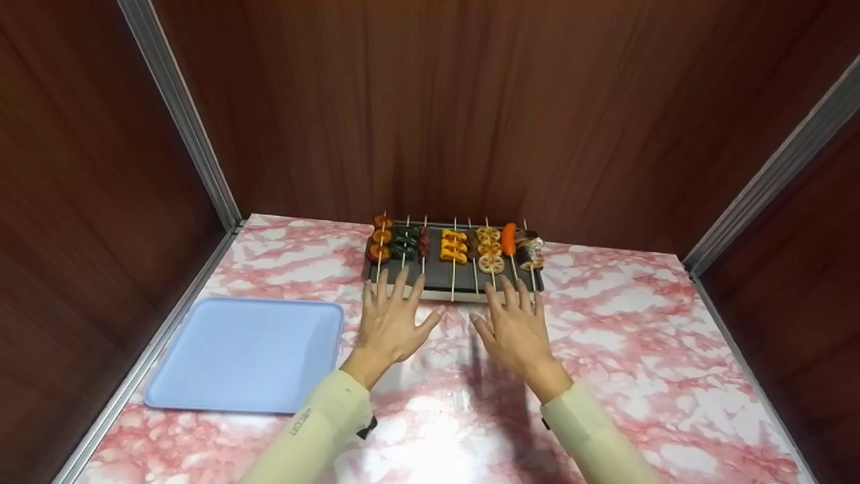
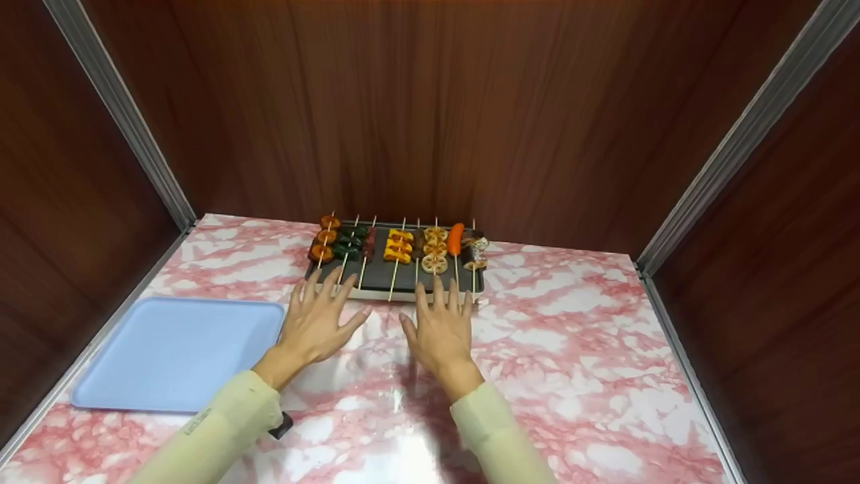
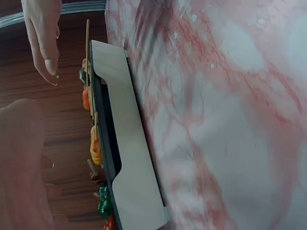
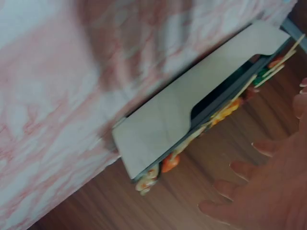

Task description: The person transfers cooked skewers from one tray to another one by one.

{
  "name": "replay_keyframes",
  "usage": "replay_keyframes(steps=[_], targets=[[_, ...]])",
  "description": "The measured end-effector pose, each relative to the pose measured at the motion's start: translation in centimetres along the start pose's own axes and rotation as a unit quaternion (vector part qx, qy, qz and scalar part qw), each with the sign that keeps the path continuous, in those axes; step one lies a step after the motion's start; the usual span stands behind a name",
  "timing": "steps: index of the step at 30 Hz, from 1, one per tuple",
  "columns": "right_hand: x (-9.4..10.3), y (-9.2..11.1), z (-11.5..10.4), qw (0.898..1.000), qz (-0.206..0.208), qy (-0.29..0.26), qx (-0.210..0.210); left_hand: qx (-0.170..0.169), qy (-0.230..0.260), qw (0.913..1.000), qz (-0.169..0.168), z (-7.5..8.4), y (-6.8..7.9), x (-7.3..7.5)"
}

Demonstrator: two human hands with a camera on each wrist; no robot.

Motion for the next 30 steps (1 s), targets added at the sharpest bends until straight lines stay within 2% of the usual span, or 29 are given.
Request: replay_keyframes(steps=[4, 8, 11, 14, 16, 19, 22, 25, 27, 30], targets=[[0.9, 0.6, -0.9, 0.998, 0.063, -0.010, 0.019, -0.005, 0.018, 0.9993, 0.034, -1.0, 0.6, 1.3], [1.6, 1.1, -2.2, 0.993, 0.110, -0.025, 0.041, 0.004, 0.032, 0.9985, 0.044, -2.5, 1.4, 2.8], [2.0, 1.2, -3.3, 0.989, 0.129, -0.048, 0.058, 0.010, 0.045, 0.9974, 0.054, -4.0, 1.9, 4.1], [2.2, 1.0, -4.4, 0.987, 0.122, -0.082, 0.070, 0.018, 0.056, 0.9959, 0.068, -5.5, 2.3, 5.3], [2.2, 0.9, -5.2, 0.985, 0.100, -0.117, 0.074, 0.018, 0.055, 0.9952, 0.078, -6.7, 2.6, 6.0], [2.0, 0.6, -6.4, 0.978, 0.037, -0.189, 0.082, 0.018, 0.056, 0.9923, 0.109, -8.7, 3.2, 6.8], [1.3, 0.2, -8.1, 0.959, -0.040, -0.263, 0.095, 0.029, 0.068, 0.9861, 0.149, -11.8, 4.5, 7.8], [0.3, -0.2, -10.1, 0.936, -0.114, -0.319, 0.098, 0.067, 0.079, 0.9793, 0.173, -15.7, 6.3, 8.8], [-0.6, -0.4, -11.4, 0.924, -0.143, -0.341, 0.097, 0.106, 0.073, 0.9781, 0.164, -18.5, 7.4, 9.5], [-1.9, -0.9, -13.0, 0.918, -0.163, -0.348, 0.100, 0.165, 0.060, 0.9766, 0.124, -22.5, 8.9, 10.2]])
Point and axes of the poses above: each hand's wrist, its own y-axis away from the middle knuckle, its own x-axis out of the back of the hand, z = x × y, the point moved 1 cm from there along -y, towards the middle knuckle, and after that the axes turned 5 degrees about y, right-handed, at the moved point
